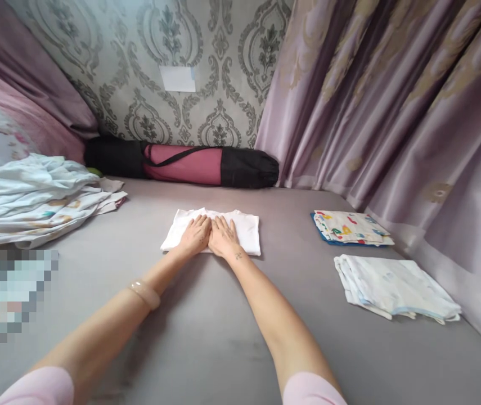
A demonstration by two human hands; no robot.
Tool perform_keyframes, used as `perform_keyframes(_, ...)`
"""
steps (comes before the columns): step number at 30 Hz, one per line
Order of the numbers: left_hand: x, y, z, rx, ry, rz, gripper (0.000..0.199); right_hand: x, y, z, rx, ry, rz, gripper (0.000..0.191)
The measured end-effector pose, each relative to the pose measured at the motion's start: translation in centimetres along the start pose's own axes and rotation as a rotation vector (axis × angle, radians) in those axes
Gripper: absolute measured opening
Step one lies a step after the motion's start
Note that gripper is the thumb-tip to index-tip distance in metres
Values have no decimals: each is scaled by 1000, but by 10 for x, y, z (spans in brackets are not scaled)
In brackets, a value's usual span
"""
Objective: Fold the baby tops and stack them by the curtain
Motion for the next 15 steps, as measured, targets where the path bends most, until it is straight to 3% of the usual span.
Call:
perform_keyframes(7,3,-6,3,-7,-39,42,54,2,9,-4,-22,12,1,60)
perform_keyframes(15,7,-32,7,-43,-26,113,68,5,19,-7,7,34,-60,66)
Point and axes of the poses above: each hand's wrist, its own x-axis away from the middle knuckle, its own z-axis out of the back of the hand, y = z × x, the point moved 1 cm from there along -x, towards the middle knuckle, and after that the axes turned 3 degrees about x, right-handed, at the moved point
